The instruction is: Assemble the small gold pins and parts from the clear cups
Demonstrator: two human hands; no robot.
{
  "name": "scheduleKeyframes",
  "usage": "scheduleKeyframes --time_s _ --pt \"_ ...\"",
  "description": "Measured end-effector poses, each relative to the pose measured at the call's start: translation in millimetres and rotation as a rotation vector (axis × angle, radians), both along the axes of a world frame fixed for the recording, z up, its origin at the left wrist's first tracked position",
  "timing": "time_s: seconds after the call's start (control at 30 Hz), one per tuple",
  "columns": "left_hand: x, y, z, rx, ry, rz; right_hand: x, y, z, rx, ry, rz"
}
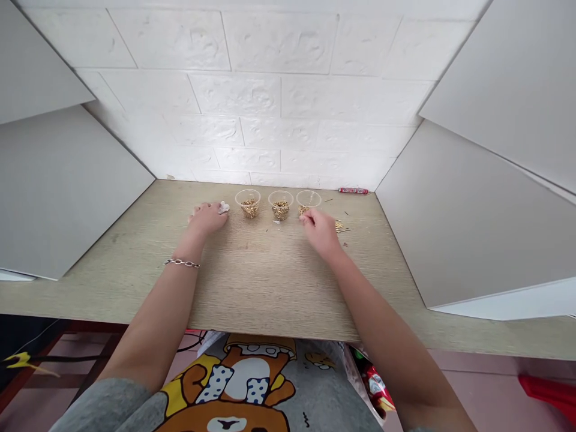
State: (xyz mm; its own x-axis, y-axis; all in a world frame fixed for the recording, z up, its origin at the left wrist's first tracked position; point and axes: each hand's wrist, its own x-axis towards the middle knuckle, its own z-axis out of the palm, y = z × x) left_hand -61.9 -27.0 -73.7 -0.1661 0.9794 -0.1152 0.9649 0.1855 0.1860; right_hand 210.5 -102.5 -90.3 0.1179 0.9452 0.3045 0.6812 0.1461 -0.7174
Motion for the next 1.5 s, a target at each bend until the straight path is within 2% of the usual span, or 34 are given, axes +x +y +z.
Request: scheduleKeyframes --time_s 0.07,0.17,0.27,0.53,0.67,0.8,0.9,1.2,1.27,1.37,1.5 --pt "-0.3 -0.1 -0.9 0.013 0.004 -0.002 0.8 -0.7 1.0 -0.005 0.009 0.016" --pt "-0.9 -0.8 -1.4 0.021 0.012 -0.009 2.4 0.7 -1.2 -0.026 -0.085 0.134" --pt "-1.5 -1.6 -0.5 0.006 0.015 -0.011 3.5 3.0 -2.9 -0.006 -0.039 0.069" --pt "-0.5 -2.4 2.0 -0.007 0.022 -0.016 -1.8 2.1 -3.3 -0.073 -0.105 0.109" --pt "1.0 -3.1 2.4 -0.019 0.026 -0.006 -0.7 1.8 -3.1 -0.050 -0.100 0.087" --pt "1.8 -3.5 0.5 -0.007 0.027 -0.006 0.9 2.5 -5.4 -0.042 -0.134 0.134" --pt "1.6 -3.5 -1.2 -0.006 0.024 -0.018 1.5 3.7 -6.6 -0.049 -0.126 0.088" --pt "1.7 -4.9 0.4 0.010 0.022 -0.020 1.5 5.4 -7.1 -0.046 -0.190 0.131" --pt "1.6 -4.8 0.1 0.006 0.016 -0.020 0.6 4.8 -6.1 -0.045 -0.176 0.106" --pt "1.6 -5.1 -0.3 0.006 0.010 -0.012 0.3 4.9 -1.6 -0.093 -0.224 0.178" --pt "1.9 -5.9 1.4 0.006 0.010 -0.002 3.5 7.1 3.9 -0.113 -0.237 0.177"
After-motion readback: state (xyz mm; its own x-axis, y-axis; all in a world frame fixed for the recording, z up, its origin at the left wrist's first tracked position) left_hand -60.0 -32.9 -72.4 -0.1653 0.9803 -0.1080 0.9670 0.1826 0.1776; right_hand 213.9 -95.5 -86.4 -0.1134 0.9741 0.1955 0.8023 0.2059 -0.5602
